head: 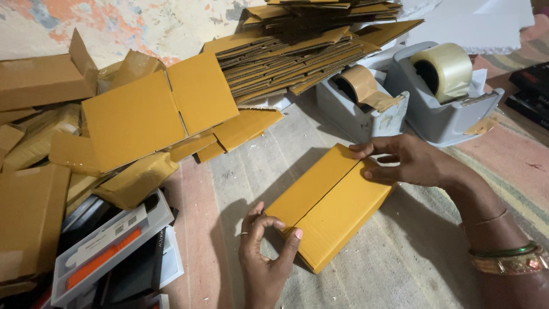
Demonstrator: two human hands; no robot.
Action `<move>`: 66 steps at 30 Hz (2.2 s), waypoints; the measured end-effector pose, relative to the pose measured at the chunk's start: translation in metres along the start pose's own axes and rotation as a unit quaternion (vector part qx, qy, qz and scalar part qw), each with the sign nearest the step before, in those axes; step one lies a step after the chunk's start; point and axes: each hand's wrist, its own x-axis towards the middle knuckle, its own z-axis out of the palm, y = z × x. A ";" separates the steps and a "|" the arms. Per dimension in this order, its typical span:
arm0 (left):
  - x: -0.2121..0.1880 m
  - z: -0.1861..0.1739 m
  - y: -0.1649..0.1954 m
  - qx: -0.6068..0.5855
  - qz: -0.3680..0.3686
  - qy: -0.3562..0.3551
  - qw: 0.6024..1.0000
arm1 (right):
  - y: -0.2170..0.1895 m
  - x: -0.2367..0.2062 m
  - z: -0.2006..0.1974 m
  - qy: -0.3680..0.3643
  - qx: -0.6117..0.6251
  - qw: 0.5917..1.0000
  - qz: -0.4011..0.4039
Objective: The person picks up flat-folded yellow cardboard boxes one at a time from a pile, opens them, and folds the flaps to form rectangular mailing boxes, pressing the sides flat and setting the finished boxes on the bed.
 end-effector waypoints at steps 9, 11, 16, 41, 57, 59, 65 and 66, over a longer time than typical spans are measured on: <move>0.000 0.000 -0.004 0.015 -0.064 -0.030 0.997 | -0.002 0.008 0.006 0.037 -0.118 0.988 0.092; 0.000 0.001 -0.004 -0.024 -0.100 -0.028 0.994 | -0.002 0.008 0.009 0.044 -0.091 0.993 0.064; 0.001 0.002 -0.004 -0.077 -0.167 -0.014 0.983 | 0.000 0.009 0.011 0.025 -0.020 0.999 0.038; 0.004 -0.003 -0.013 -0.111 -0.207 0.004 0.972 | 0.022 0.023 0.020 -0.012 0.017 0.984 0.176; -0.009 0.008 -0.012 -0.369 -0.253 -0.005 0.894 | -0.006 -0.007 0.019 0.026 0.162 0.985 0.057; -0.005 0.017 -0.015 -0.380 -0.230 -0.004 0.896 | -0.004 -0.012 0.014 0.035 0.176 0.983 0.044; 0.039 0.023 -0.026 -0.389 -0.148 -0.047 0.908 | 0.002 -0.016 0.003 0.053 0.256 0.965 -0.036; 0.051 0.022 -0.028 -0.386 -0.139 -0.063 0.910 | 0.003 -0.016 0.002 0.059 0.261 0.962 -0.062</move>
